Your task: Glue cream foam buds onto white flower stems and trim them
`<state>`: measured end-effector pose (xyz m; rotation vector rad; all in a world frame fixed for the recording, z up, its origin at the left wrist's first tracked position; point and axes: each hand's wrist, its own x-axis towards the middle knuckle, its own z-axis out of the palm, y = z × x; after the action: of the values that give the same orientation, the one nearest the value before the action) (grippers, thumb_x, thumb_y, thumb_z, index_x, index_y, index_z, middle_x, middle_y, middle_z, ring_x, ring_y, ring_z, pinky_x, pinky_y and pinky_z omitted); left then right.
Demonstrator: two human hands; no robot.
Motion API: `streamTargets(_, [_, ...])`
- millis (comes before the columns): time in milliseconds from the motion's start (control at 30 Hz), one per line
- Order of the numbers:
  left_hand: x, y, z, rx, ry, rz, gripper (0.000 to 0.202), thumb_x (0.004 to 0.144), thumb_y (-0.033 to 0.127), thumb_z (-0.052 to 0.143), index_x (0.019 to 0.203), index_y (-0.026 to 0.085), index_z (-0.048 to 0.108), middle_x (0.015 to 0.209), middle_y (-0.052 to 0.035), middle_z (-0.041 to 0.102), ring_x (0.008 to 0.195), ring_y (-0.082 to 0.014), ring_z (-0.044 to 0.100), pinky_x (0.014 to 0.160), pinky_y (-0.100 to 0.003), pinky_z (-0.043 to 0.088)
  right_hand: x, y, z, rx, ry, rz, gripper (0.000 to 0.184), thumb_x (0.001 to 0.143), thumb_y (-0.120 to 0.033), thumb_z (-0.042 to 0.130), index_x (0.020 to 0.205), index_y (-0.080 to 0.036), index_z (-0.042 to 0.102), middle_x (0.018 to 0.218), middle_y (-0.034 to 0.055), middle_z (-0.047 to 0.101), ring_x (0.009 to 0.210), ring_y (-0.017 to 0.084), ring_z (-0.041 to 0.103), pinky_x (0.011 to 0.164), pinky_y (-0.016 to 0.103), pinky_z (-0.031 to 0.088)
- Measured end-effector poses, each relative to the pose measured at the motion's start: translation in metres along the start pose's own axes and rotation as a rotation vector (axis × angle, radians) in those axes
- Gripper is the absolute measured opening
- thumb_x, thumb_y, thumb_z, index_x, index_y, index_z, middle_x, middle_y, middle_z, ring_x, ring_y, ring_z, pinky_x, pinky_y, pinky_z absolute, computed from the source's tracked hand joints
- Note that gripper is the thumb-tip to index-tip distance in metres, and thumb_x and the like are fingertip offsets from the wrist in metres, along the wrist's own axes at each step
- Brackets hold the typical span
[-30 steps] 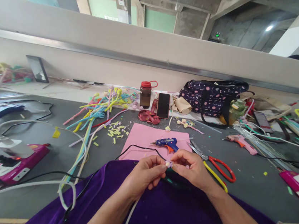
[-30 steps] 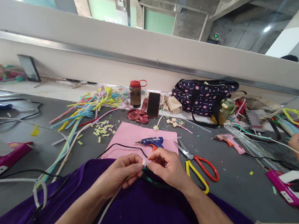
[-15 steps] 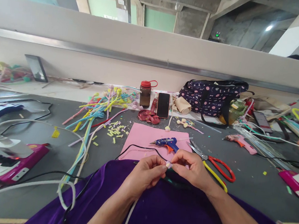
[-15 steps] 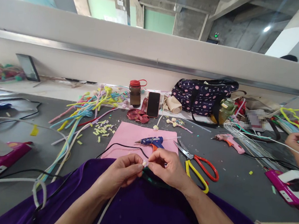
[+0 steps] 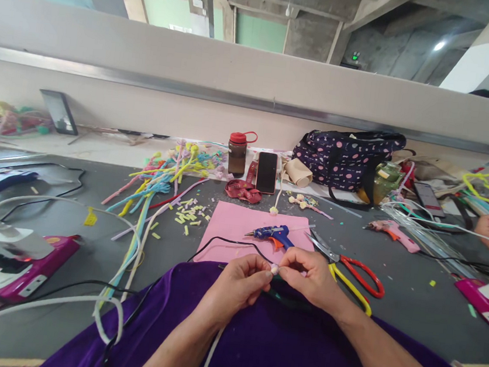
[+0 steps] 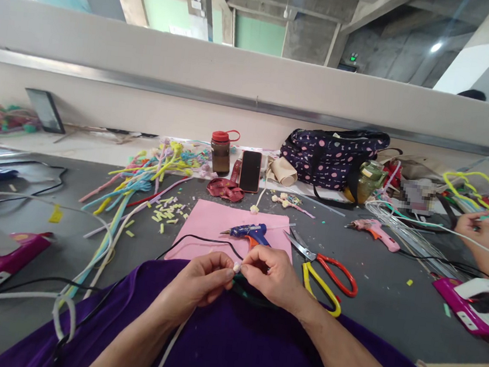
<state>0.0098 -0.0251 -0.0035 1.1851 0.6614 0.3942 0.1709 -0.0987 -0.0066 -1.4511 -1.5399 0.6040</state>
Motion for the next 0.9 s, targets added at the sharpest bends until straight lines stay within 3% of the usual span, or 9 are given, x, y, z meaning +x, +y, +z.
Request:
streamTargets(500, [0.0017, -0.0024, -0.0008, 0.016, 0.015, 0.007, 0.025, 0.068, 0.034, 0.067, 0.072, 0.014, 0.054, 0.056, 0.0025, 0.055, 0.035, -0.0018, 0.033, 0.035, -0.016, 0.015, 0.0004, -0.0002, 0.0038, 0.007, 0.036, 0.018, 0.011, 0.077, -0.018, 0.055, 0.067, -0.016, 0.059, 0.059, -0.0032, 0.051, 0.051, 0.008, 0.042, 0.047, 0.02, 0.033])
streamTargets(733, [0.0028, -0.0025, -0.0023, -0.004, 0.032, 0.005, 0.024, 0.068, 0.033, 0.067, 0.073, 0.015, 0.052, 0.056, 0.0036, 0.054, 0.035, -0.0021, 0.033, 0.035, -0.016, 0.014, -0.0004, 0.0021, 0.0027, 0.234, 0.011, 0.13, 0.01, 0.076, -0.018, 0.055, 0.066, -0.016, 0.056, 0.054, -0.0054, 0.047, 0.045, 0.007, 0.041, 0.043, 0.019, 0.032])
streamTargets(900, [0.0031, -0.0043, -0.0032, -0.022, 0.012, 0.051, 0.023, 0.064, 0.028, 0.071, 0.069, 0.014, 0.053, 0.049, 0.0082, 0.044, 0.036, -0.0007, 0.025, 0.037, -0.017, 0.014, 0.0009, 0.0005, 0.0064, 0.357, 0.031, 0.185, 0.01, 0.076, -0.019, 0.055, 0.067, -0.016, 0.057, 0.056, -0.0049, 0.051, 0.042, 0.006, 0.042, 0.043, 0.019, 0.032])
